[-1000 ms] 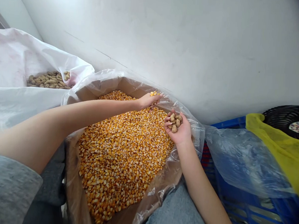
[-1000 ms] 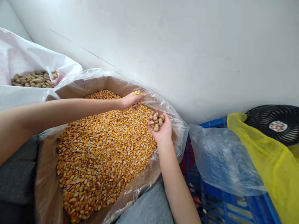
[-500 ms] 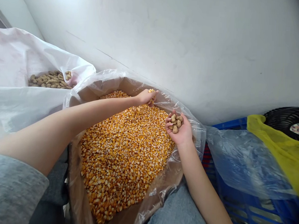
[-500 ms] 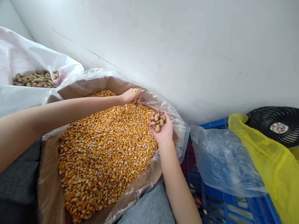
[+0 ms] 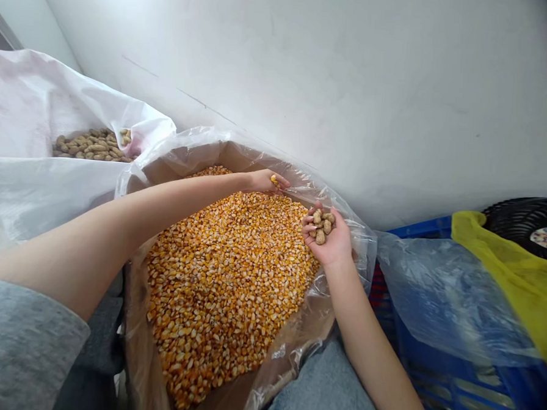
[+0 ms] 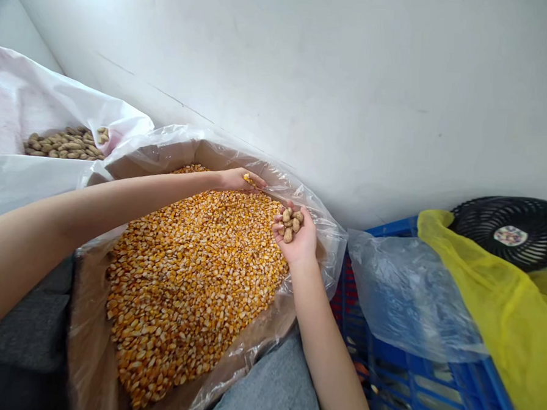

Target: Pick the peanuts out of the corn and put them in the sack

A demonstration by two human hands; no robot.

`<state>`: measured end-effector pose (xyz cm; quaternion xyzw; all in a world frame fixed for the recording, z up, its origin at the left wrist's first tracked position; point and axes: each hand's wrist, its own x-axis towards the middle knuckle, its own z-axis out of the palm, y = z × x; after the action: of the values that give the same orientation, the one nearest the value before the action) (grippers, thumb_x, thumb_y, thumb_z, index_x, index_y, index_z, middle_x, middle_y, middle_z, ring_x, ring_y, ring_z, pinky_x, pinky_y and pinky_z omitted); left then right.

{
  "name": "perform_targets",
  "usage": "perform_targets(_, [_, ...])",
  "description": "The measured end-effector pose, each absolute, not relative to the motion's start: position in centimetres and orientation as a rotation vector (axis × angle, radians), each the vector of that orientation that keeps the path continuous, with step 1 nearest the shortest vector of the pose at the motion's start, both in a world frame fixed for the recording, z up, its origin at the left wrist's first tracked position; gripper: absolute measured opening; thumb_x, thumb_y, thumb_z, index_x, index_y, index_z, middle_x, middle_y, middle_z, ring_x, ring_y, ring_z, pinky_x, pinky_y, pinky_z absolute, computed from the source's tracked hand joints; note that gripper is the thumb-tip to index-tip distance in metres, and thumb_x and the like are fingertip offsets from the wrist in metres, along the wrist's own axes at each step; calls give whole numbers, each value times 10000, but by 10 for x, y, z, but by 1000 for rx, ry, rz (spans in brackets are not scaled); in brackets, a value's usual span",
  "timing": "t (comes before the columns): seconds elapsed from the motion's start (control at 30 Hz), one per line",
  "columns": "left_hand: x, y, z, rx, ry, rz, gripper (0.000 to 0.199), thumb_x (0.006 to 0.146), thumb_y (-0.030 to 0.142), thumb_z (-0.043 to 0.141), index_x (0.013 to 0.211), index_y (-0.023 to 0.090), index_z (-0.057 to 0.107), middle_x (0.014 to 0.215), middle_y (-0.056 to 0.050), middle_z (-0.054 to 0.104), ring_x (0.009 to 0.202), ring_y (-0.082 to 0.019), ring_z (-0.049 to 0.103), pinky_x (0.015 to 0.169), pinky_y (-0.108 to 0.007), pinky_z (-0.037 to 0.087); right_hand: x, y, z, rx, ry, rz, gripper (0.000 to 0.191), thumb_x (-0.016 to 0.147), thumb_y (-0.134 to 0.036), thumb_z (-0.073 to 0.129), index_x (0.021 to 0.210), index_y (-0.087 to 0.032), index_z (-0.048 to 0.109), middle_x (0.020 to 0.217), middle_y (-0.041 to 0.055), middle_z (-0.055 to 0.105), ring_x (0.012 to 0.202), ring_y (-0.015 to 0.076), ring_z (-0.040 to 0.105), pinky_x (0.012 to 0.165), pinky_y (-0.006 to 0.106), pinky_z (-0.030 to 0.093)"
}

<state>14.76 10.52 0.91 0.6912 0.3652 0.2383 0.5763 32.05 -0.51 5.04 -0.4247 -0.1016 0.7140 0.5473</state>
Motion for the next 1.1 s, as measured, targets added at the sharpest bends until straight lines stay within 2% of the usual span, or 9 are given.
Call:
perform_targets(0.13, [135,106,8,2067,838,296,579,589,378,584,1129,196,480,1170,-15,483,1069,-195,408,914,-266,286,321,-5,49,-1002,-248,1691,235,780,-303,348,833,-173,536,657,18,551,537,82,489,362,144,379])
perform_targets(0.23, [127,94,-5,2237,843,152,834,543,520,569,1262,209,284,1327,-48,261,1178,-234,260,964,-322,205,322,-5,48,-1009,-248,1694,235,783,-300,338,822,-177,534,651,16,550,535,83,492,360,146,381])
perform_targets(0.3, [122,82,-19,2353,858,105,881,540,580,537,1284,226,223,1367,-41,130,1224,-267,121,988,-381,106,322,-5,48,-1011,-249,1693,232,782,-300,341,816,-176,534,645,16,548,534,83,494,359,146,382])
perform_targets(0.4, [121,61,-35,2490,858,48,837,579,638,456,1287,275,199,1374,4,85,1233,-289,-11,980,-432,-17,322,-5,47,-1010,-255,1690,232,779,-302,347,820,-173,535,647,17,545,532,81,495,359,144,383])
perform_targets(0.63, [145,16,-39,2443,1014,93,749,690,678,153,1308,255,122,1378,-18,33,1229,-300,1,978,-437,14,321,-5,47,-1006,-274,1698,220,773,-300,353,796,-176,534,638,13,545,535,83,501,369,150,393])
perform_targets(0.83, [164,-34,-33,2507,958,152,711,742,607,99,1318,196,36,1374,-65,42,1225,-312,39,965,-489,46,322,-6,47,-992,-281,1709,228,777,-297,342,802,-172,531,634,14,546,533,82,499,373,152,397])
perform_targets(0.9, [175,-53,-27,2655,865,229,677,761,551,170,1316,171,99,1370,-75,87,1223,-317,44,963,-505,46,322,-6,47,-988,-275,1711,231,779,-298,342,809,-168,531,632,15,543,533,81,498,374,149,394])
perform_targets(1.0, [195,-77,-21,2927,742,362,624,729,404,341,1270,99,281,1344,-100,201,1221,-315,90,993,-474,42,321,-7,49,-976,-256,1710,228,778,-297,348,811,-165,531,636,14,542,538,79,499,377,145,392])
perform_targets(1.1, [215,-92,-23,3151,651,304,510,735,245,304,1200,58,403,1254,-115,376,1196,-245,244,1032,-386,71,321,-8,50,-973,-243,1713,222,776,-293,347,802,-169,530,640,14,546,537,79,500,375,146,391])
